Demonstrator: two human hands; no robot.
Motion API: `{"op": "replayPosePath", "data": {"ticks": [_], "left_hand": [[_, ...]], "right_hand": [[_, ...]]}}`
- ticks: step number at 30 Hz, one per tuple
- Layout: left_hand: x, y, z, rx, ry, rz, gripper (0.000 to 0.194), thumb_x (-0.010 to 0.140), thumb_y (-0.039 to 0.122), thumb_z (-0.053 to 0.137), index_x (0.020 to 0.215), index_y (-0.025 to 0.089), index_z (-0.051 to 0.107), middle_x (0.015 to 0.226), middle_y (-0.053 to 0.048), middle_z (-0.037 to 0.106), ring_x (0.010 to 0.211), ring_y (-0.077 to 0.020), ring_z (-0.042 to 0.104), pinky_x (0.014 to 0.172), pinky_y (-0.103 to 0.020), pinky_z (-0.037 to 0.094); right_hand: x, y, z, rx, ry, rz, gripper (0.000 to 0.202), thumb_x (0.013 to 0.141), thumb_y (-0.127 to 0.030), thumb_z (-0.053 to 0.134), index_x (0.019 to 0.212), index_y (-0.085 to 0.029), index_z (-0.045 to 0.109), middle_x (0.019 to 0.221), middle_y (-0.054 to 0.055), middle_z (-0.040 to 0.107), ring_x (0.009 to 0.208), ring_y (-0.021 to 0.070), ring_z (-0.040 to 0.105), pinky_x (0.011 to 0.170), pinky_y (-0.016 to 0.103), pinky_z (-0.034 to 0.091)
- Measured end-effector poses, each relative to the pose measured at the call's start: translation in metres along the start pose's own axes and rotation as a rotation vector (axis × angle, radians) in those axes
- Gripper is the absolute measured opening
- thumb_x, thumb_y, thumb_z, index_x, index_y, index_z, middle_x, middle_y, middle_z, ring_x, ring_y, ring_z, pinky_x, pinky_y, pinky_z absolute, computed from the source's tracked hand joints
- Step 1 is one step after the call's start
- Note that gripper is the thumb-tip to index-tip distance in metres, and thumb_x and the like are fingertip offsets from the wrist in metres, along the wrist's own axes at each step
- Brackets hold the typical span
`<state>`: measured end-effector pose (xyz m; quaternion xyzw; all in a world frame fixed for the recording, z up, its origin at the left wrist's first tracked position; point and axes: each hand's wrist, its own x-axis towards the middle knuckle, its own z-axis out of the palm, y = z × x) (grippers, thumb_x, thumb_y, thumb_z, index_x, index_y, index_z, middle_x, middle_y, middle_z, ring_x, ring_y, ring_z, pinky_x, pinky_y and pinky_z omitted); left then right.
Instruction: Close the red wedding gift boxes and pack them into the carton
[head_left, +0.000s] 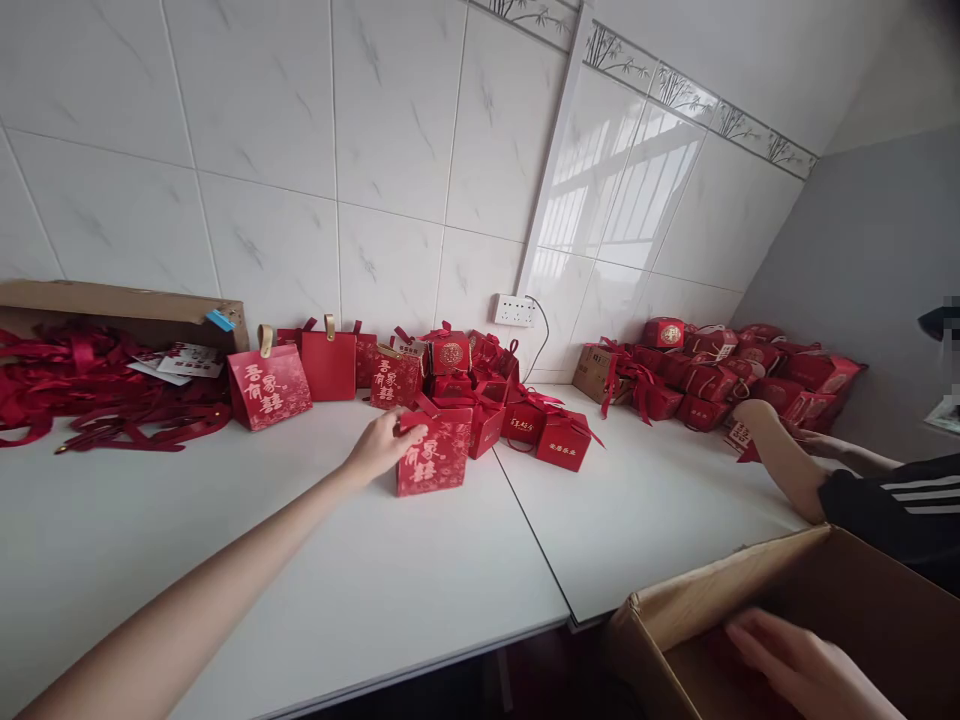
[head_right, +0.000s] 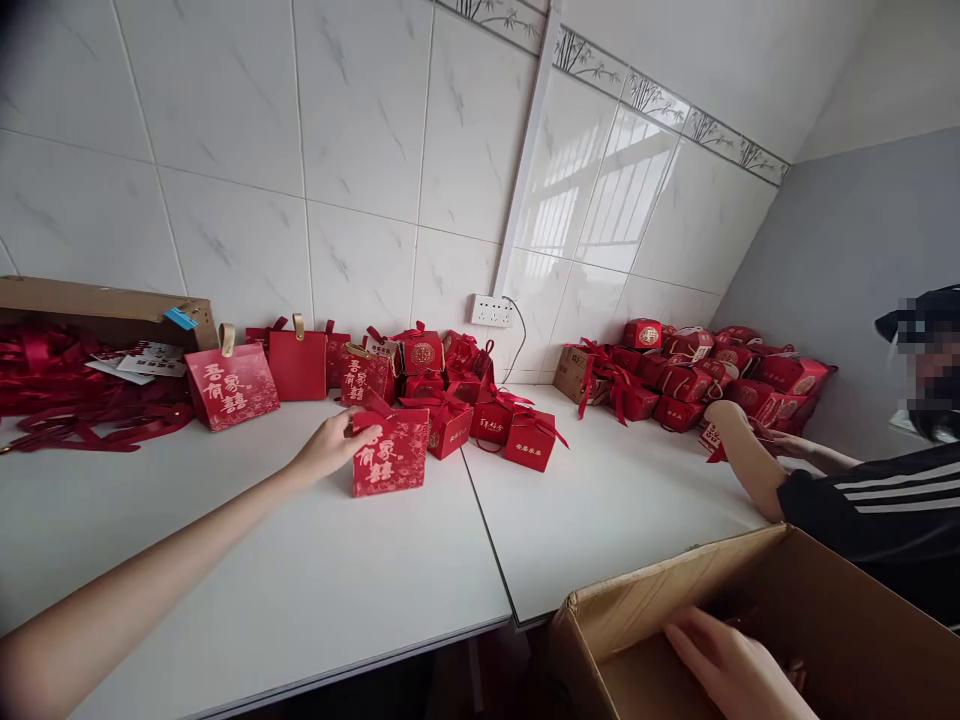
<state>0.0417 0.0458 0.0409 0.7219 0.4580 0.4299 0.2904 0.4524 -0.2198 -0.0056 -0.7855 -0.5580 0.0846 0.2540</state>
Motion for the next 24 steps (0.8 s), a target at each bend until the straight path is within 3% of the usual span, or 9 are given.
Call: {"op": "replayPosePath", "data": {"ticks": [2, 5, 7, 10, 13, 15, 20, 24], "left_hand": [[-0.026, 0.010, 0.006, -0.025, -0.061, 0.073, 0.036, 0.074, 0.053, 0.056, 0.081, 0.018, 0.057, 0.075, -0.003, 0.064, 0.072, -0.0202, 0.060, 0.069, -0.029, 0.045], [-0.058, 0.028, 0.022, -0.080, -0.195, 0.176, 0.029, 0.081, 0.047, 0.053, 0.084, 0.018, 0.056, 0.077, -0.002, 0.062, 0.072, -0.0179, 0.059, 0.069, -0.028, 0.046], [-0.074, 0.035, 0.036, -0.093, -0.186, 0.286, 0.024, 0.084, 0.042, 0.050, 0.084, 0.019, 0.055, 0.082, -0.002, 0.061, 0.076, -0.0170, 0.059, 0.073, -0.028, 0.047], [-0.084, 0.036, 0.051, -0.116, -0.137, 0.381, 0.019, 0.086, 0.037, 0.049, 0.085, 0.019, 0.052, 0.082, -0.002, 0.060, 0.075, -0.0161, 0.059, 0.070, -0.028, 0.047], [-0.079, 0.038, 0.055, -0.112, -0.144, 0.370, 0.017, 0.087, 0.036, 0.048, 0.089, 0.020, 0.051, 0.079, -0.001, 0.060, 0.072, -0.0149, 0.058, 0.066, -0.026, 0.047], [-0.070, 0.044, 0.054, -0.120, -0.092, 0.365, 0.017, 0.088, 0.037, 0.049, 0.090, 0.020, 0.049, 0.081, -0.001, 0.062, 0.073, -0.0146, 0.060, 0.067, -0.026, 0.047], [-0.054, 0.058, 0.062, -0.240, 0.063, 0.340, 0.023, 0.084, 0.035, 0.057, 0.093, 0.022, 0.041, 0.076, 0.001, 0.061, 0.071, -0.0127, 0.062, 0.064, -0.023, 0.048], [-0.056, 0.056, 0.068, -0.185, 0.160, 0.472, 0.018, 0.086, 0.031, 0.057, 0.083, 0.021, 0.044, 0.073, 0.004, 0.058, 0.064, -0.0091, 0.059, 0.062, -0.020, 0.048]], "right_hand": [[0.012, -0.048, -0.001, 0.080, -0.020, -0.119, 0.032, 0.075, -0.054, 0.051, 0.069, -0.025, 0.065, 0.072, 0.006, 0.071, 0.067, 0.0262, 0.069, 0.062, 0.034, 0.056], [0.028, -0.127, 0.011, 0.217, -0.005, -0.412, 0.027, 0.085, -0.045, 0.051, 0.096, -0.024, 0.062, 0.105, 0.009, 0.066, 0.084, 0.0228, 0.068, 0.067, 0.033, 0.057], [0.037, -0.171, 0.022, 0.280, 0.031, -0.650, 0.024, 0.087, -0.038, 0.053, 0.104, -0.023, 0.059, 0.109, 0.009, 0.063, 0.096, 0.0222, 0.063, 0.085, 0.037, 0.054], [0.052, -0.211, 0.037, 0.311, 0.020, -0.821, 0.018, 0.087, -0.029, 0.054, 0.103, -0.020, 0.057, 0.100, 0.008, 0.064, 0.090, 0.0193, 0.063, 0.079, 0.033, 0.053], [0.065, -0.223, 0.052, 0.344, 0.057, -0.821, 0.009, 0.088, -0.021, 0.051, 0.083, -0.019, 0.059, 0.078, 0.003, 0.064, 0.069, 0.0145, 0.060, 0.063, 0.027, 0.049], [0.070, -0.221, 0.062, 0.383, 0.129, -0.814, 0.010, 0.087, -0.019, 0.053, 0.079, -0.019, 0.059, 0.074, 0.001, 0.063, 0.066, 0.0134, 0.059, 0.061, 0.025, 0.047], [0.071, -0.209, 0.080, 0.543, 0.298, -0.834, 0.007, 0.086, -0.020, 0.058, 0.083, -0.018, 0.063, 0.076, 0.002, 0.064, 0.067, 0.0125, 0.060, 0.061, 0.023, 0.048], [0.069, -0.205, 0.085, 0.585, 0.266, -0.810, 0.013, 0.088, -0.022, 0.054, 0.092, -0.019, 0.066, 0.077, 0.003, 0.064, 0.066, 0.0126, 0.059, 0.059, 0.024, 0.047]]}}
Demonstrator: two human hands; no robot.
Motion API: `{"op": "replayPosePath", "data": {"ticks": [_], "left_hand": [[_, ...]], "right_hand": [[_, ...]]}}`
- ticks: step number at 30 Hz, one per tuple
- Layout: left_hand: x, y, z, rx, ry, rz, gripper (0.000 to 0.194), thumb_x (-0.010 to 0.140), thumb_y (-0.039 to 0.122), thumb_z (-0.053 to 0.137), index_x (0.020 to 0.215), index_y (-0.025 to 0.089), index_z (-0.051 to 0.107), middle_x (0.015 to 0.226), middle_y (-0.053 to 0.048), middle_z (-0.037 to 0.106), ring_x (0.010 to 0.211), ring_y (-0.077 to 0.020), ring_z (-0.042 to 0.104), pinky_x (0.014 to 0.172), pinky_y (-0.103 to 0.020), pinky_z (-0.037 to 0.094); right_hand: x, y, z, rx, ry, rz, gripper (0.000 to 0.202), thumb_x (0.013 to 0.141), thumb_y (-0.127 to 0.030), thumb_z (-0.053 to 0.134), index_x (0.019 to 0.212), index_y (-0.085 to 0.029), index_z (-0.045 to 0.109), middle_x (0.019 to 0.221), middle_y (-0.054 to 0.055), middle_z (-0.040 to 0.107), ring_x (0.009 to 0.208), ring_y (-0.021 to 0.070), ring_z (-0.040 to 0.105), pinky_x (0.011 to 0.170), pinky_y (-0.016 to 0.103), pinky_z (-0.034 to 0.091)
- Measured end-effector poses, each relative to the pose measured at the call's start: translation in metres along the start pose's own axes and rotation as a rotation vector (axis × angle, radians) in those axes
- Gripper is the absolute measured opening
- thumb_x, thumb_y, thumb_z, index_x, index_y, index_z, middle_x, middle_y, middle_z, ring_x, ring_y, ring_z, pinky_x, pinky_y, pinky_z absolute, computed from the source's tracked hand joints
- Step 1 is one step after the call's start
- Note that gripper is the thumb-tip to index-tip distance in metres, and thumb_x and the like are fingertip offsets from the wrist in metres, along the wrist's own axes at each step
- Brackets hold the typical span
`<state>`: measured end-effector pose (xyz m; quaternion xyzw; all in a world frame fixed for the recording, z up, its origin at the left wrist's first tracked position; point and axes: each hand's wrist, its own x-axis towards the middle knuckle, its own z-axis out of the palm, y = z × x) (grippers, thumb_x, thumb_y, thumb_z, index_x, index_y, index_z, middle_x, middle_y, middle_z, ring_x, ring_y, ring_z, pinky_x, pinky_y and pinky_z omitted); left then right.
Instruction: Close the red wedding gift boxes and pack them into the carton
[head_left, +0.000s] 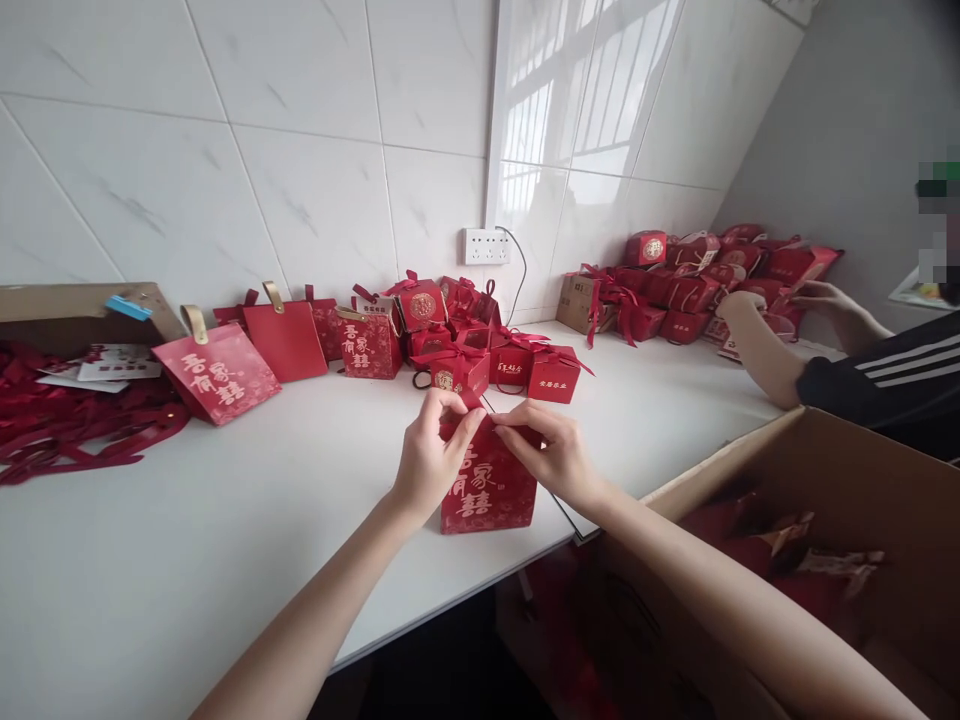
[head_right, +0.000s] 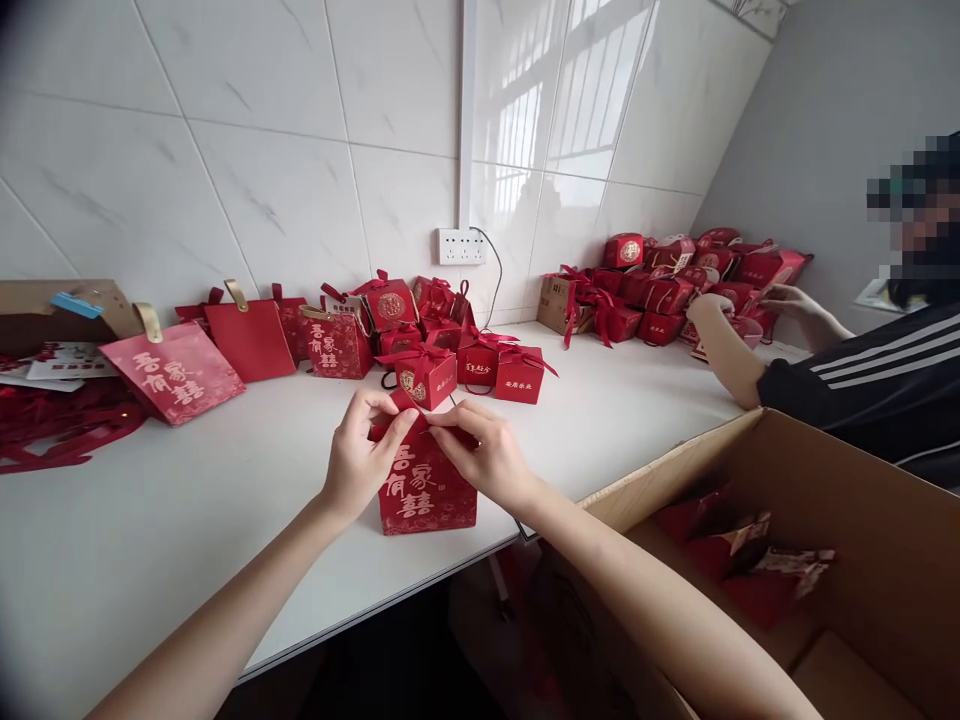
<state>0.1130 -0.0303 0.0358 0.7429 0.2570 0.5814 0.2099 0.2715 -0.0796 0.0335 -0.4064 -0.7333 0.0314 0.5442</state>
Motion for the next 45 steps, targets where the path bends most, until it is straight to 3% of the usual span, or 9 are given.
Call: {"op": "replayPosePath", "data": {"ticks": [4, 9, 18, 26, 36, 38, 40, 42, 45], "left_hand": [[0.000, 0.003, -0.005, 0.130, -0.072, 0.185, 0.004, 0.089, 0.022, 0.054, 0.088, 0.019, 0.056, 0.082, 0.000, 0.062, 0.076, -0.0100, 0.061, 0.072, -0.020, 0.050], [0.007, 0.007, -0.007, 0.153, -0.169, 0.294, 0.014, 0.090, 0.015, 0.051, 0.099, 0.018, 0.061, 0.094, -0.003, 0.064, 0.089, -0.0115, 0.062, 0.080, -0.022, 0.051], [-0.002, 0.005, -0.008, 0.029, -0.159, 0.206, 0.026, 0.086, 0.016, 0.054, 0.109, 0.019, 0.064, 0.102, -0.005, 0.066, 0.094, -0.0147, 0.063, 0.082, -0.025, 0.054], [-0.002, 0.003, -0.006, 0.040, -0.135, 0.190, 0.028, 0.085, 0.014, 0.053, 0.110, 0.019, 0.066, 0.100, -0.004, 0.066, 0.093, -0.0137, 0.064, 0.083, -0.024, 0.054], [-0.002, 0.004, -0.003, -0.044, -0.131, 0.103, 0.023, 0.084, 0.016, 0.055, 0.103, 0.020, 0.067, 0.099, -0.003, 0.067, 0.090, -0.0138, 0.064, 0.082, -0.024, 0.053], [-0.006, -0.003, -0.003, -0.116, -0.140, 0.030, 0.029, 0.085, 0.020, 0.054, 0.113, 0.021, 0.060, 0.103, -0.005, 0.067, 0.090, -0.0153, 0.065, 0.081, -0.027, 0.054], [-0.012, -0.013, -0.005, -0.206, -0.183, -0.049, 0.046, 0.085, 0.024, 0.053, 0.130, 0.022, 0.044, 0.112, -0.009, 0.064, 0.093, -0.0175, 0.065, 0.080, -0.031, 0.055], [-0.020, -0.024, -0.006, -0.265, -0.236, -0.090, 0.064, 0.082, 0.031, 0.058, 0.138, 0.023, 0.029, 0.122, -0.014, 0.058, 0.103, -0.0218, 0.062, 0.085, -0.037, 0.054], [-0.030, -0.032, -0.004, -0.271, -0.307, -0.148, 0.075, 0.074, 0.037, 0.067, 0.137, 0.021, 0.029, 0.130, -0.017, 0.052, 0.116, -0.0267, 0.055, 0.093, -0.042, 0.049]], "right_hand": [[-0.003, 0.002, 0.000, 0.028, -0.059, 0.112, 0.015, 0.088, -0.024, 0.052, 0.096, -0.020, 0.064, 0.079, 0.002, 0.065, 0.062, 0.0120, 0.056, 0.056, 0.025, 0.046], [-0.006, 0.002, 0.003, 0.075, -0.016, 0.230, 0.012, 0.084, -0.027, 0.056, 0.094, -0.019, 0.056, 0.082, 0.002, 0.064, 0.065, 0.0124, 0.059, 0.059, 0.024, 0.048], [-0.005, 0.000, 0.004, 0.049, -0.027, 0.168, 0.007, 0.084, -0.025, 0.055, 0.084, -0.018, 0.057, 0.074, 0.000, 0.062, 0.060, 0.0108, 0.054, 0.057, 0.023, 0.045], [0.000, -0.004, 0.008, 0.080, 0.008, 0.249, 0.011, 0.082, -0.026, 0.052, 0.078, -0.018, 0.058, 0.069, 0.000, 0.061, 0.058, 0.0108, 0.053, 0.055, 0.022, 0.044], [0.008, -0.010, -0.002, 0.111, -0.143, 0.316, 0.015, 0.083, -0.027, 0.052, 0.076, -0.016, 0.060, 0.071, -0.001, 0.060, 0.063, 0.0112, 0.053, 0.062, 0.024, 0.043], [0.009, -0.009, -0.003, 0.164, -0.150, 0.350, 0.016, 0.083, -0.029, 0.053, 0.078, -0.016, 0.061, 0.074, 0.000, 0.062, 0.066, 0.0120, 0.054, 0.063, 0.024, 0.043], [0.008, -0.003, -0.005, 0.247, -0.104, 0.405, 0.018, 0.082, -0.033, 0.056, 0.081, -0.017, 0.063, 0.077, 0.001, 0.064, 0.070, 0.0129, 0.056, 0.064, 0.024, 0.043], [0.004, 0.008, -0.009, 0.394, 0.028, 0.508, 0.020, 0.077, -0.038, 0.063, 0.079, -0.018, 0.062, 0.075, -0.001, 0.063, 0.068, 0.0128, 0.056, 0.063, 0.024, 0.044], [-0.003, 0.029, -0.019, 0.713, 0.269, 0.656, 0.029, 0.066, -0.041, 0.073, 0.070, -0.020, 0.053, 0.064, -0.005, 0.058, 0.058, 0.0107, 0.052, 0.058, 0.023, 0.044]]}}
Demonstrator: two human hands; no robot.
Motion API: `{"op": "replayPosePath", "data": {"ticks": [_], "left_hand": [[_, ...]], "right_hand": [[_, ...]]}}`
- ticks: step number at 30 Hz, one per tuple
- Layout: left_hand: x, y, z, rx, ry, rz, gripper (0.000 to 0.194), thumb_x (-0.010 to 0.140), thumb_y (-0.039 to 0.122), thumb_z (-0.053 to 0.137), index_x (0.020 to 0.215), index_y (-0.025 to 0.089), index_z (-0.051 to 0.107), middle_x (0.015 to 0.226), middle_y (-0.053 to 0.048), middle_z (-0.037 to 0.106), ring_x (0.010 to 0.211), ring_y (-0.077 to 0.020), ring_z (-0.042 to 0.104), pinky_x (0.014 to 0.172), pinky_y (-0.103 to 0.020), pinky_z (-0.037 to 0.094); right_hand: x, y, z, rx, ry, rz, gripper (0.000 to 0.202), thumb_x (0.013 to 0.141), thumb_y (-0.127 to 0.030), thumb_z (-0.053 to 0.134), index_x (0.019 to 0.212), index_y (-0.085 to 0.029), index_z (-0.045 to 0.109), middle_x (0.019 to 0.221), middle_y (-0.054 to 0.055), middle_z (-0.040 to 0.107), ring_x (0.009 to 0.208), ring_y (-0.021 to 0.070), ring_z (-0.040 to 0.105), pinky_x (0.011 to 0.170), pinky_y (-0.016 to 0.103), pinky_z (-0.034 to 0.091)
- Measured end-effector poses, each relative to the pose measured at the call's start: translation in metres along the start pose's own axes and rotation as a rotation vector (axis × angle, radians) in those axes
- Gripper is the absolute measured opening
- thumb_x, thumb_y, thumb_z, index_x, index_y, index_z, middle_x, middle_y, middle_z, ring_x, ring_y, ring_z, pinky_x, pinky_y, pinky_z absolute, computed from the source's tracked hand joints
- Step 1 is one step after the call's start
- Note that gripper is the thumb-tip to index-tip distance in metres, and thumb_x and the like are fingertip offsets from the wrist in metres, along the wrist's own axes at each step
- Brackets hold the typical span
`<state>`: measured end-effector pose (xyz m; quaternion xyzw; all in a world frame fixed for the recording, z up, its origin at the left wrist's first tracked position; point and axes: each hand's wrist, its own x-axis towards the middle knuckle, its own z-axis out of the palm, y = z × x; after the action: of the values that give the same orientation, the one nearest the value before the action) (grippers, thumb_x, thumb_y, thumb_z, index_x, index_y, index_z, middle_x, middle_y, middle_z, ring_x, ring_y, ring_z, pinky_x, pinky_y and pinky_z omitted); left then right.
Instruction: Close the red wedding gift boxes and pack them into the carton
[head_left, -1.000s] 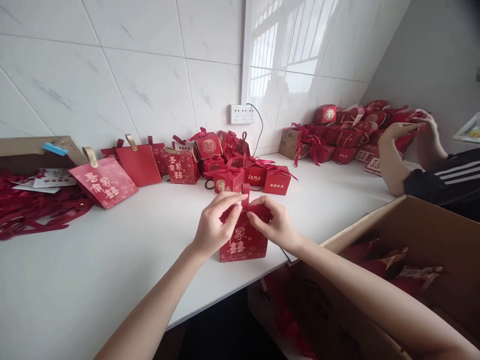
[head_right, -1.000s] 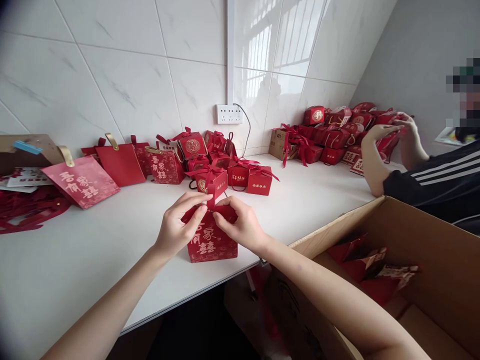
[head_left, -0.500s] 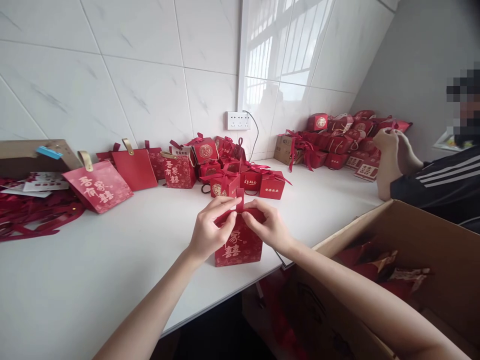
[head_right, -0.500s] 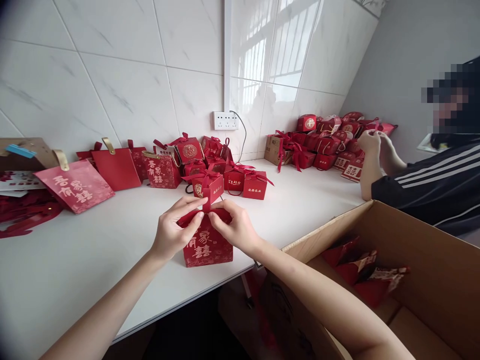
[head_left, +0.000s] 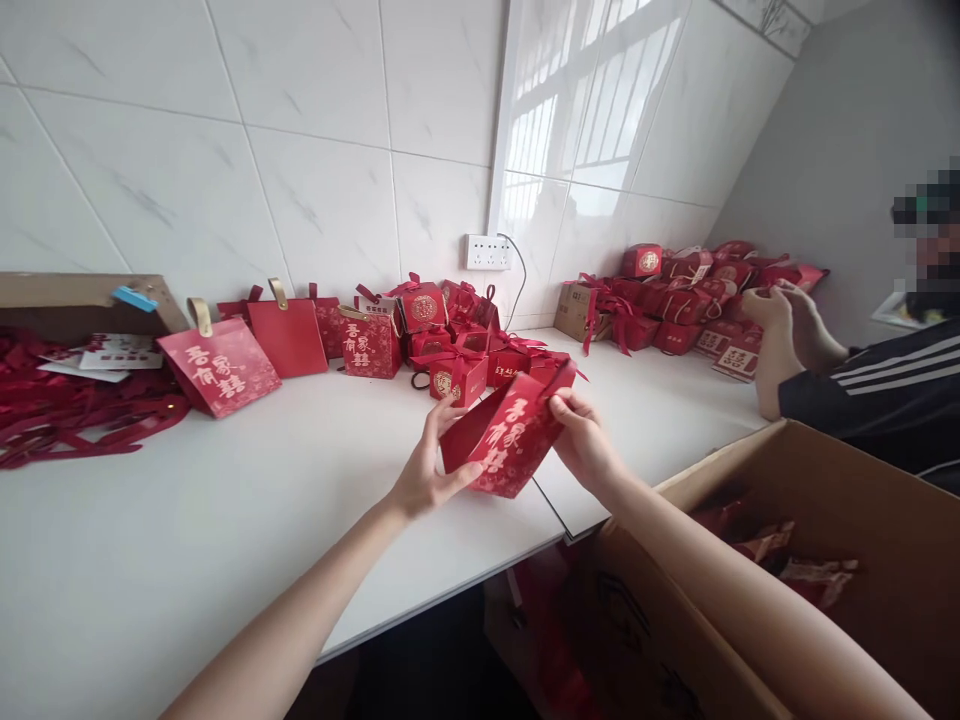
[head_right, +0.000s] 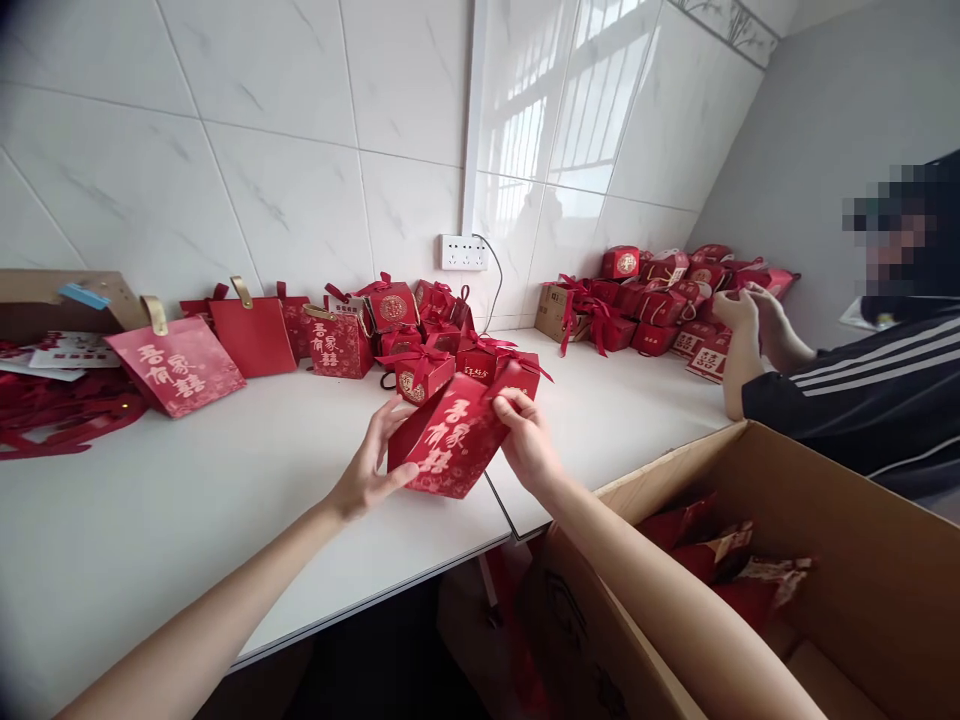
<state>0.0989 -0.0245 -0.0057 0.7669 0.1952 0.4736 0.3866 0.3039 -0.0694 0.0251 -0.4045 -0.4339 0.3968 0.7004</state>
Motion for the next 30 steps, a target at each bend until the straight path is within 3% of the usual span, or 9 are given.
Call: {"op": "replayPosePath", "data": {"ticks": [4, 7, 10, 14, 21, 23, 25, 28, 30], "left_hand": [[-0.004, 0.008, 0.014, 0.108, 0.035, 0.013, 0.066, 0.071, 0.033, 0.070, 0.129, 0.020, 0.041, 0.123, -0.013, 0.055, 0.112, -0.0253, 0.056, 0.095, -0.041, 0.048], [-0.004, 0.017, 0.018, 0.133, 0.111, 0.105, 0.051, 0.069, 0.036, 0.071, 0.114, 0.019, 0.055, 0.114, -0.010, 0.059, 0.106, -0.0250, 0.058, 0.090, -0.039, 0.051], [-0.001, 0.019, 0.015, -0.049, 0.141, -0.065, 0.043, 0.074, 0.050, 0.065, 0.101, 0.017, 0.062, 0.101, -0.010, 0.064, 0.087, -0.0221, 0.064, 0.071, -0.032, 0.056], [0.003, 0.020, 0.010, -0.382, 0.017, -0.292, 0.055, 0.082, 0.062, 0.050, 0.105, 0.014, 0.063, 0.091, -0.012, 0.067, 0.064, -0.0188, 0.065, 0.044, -0.028, 0.053], [0.002, 0.031, 0.009, -0.448, -0.074, -0.233, 0.039, 0.082, 0.048, 0.057, 0.097, 0.014, 0.070, 0.095, -0.013, 0.068, 0.066, -0.0190, 0.065, 0.053, -0.033, 0.060], [0.000, 0.026, 0.011, -0.387, -0.096, -0.212, 0.033, 0.082, 0.042, 0.058, 0.096, 0.015, 0.071, 0.102, -0.013, 0.067, 0.070, -0.0193, 0.067, 0.056, -0.033, 0.060], [-0.002, 0.018, 0.015, -0.269, -0.077, -0.193, 0.025, 0.081, 0.036, 0.059, 0.092, 0.017, 0.072, 0.104, -0.012, 0.067, 0.070, -0.0186, 0.068, 0.060, -0.032, 0.060], [-0.005, 0.004, 0.022, -0.100, -0.041, -0.157, 0.021, 0.081, 0.031, 0.056, 0.081, 0.018, 0.072, 0.096, -0.010, 0.067, 0.065, -0.0164, 0.068, 0.062, -0.030, 0.059], [-0.007, -0.001, 0.026, -0.060, -0.055, -0.141, 0.022, 0.081, 0.032, 0.054, 0.078, 0.018, 0.071, 0.091, -0.009, 0.067, 0.062, -0.0154, 0.067, 0.060, -0.028, 0.058]], "right_hand": [[-0.001, 0.004, -0.022, 0.205, 0.042, 0.060, 0.034, 0.060, -0.038, 0.078, 0.064, -0.020, 0.049, 0.065, -0.005, 0.060, 0.059, 0.0107, 0.056, 0.062, 0.024, 0.050], [-0.013, 0.001, -0.027, 0.204, -0.010, 0.130, 0.033, 0.063, -0.042, 0.078, 0.082, -0.021, 0.061, 0.083, -0.001, 0.068, 0.072, 0.0134, 0.064, 0.070, 0.026, 0.054], [-0.025, -0.006, -0.028, 0.081, -0.082, 0.313, 0.034, 0.068, -0.038, 0.076, 0.094, -0.020, 0.062, 0.089, 0.003, 0.070, 0.073, 0.0154, 0.067, 0.066, 0.027, 0.058], [-0.031, -0.014, -0.032, 0.067, 0.018, 0.585, 0.018, 0.079, -0.028, 0.065, 0.093, -0.017, 0.063, 0.083, 0.003, 0.069, 0.063, 0.0112, 0.067, 0.050, 0.017, 0.058], [-0.042, -0.024, -0.035, 0.166, 0.071, 0.669, 0.015, 0.082, -0.021, 0.058, 0.094, -0.016, 0.064, 0.084, 0.003, 0.069, 0.065, 0.0099, 0.068, 0.046, 0.011, 0.055], [-0.047, -0.035, -0.043, 0.094, 0.119, 0.618, 0.017, 0.077, -0.023, 0.064, 0.093, -0.016, 0.065, 0.081, 0.003, 0.070, 0.060, 0.0112, 0.067, 0.046, 0.014, 0.056], [-0.053, -0.053, -0.062, -0.016, 0.221, 0.427, 0.020, 0.069, -0.025, 0.072, 0.085, -0.016, 0.066, 0.073, 0.002, 0.069, 0.054, 0.0125, 0.065, 0.044, 0.019, 0.057], [-0.068, -0.094, -0.114, -0.182, 0.418, 0.035, 0.026, 0.057, -0.023, 0.078, 0.079, -0.016, 0.067, 0.065, -0.001, 0.067, 0.051, 0.0127, 0.063, 0.043, 0.020, 0.056], [-0.084, -0.126, -0.155, -0.283, 0.570, -0.106, 0.028, 0.055, -0.018, 0.077, 0.081, -0.017, 0.068, 0.066, -0.001, 0.069, 0.051, 0.0119, 0.063, 0.046, 0.019, 0.055]]}}
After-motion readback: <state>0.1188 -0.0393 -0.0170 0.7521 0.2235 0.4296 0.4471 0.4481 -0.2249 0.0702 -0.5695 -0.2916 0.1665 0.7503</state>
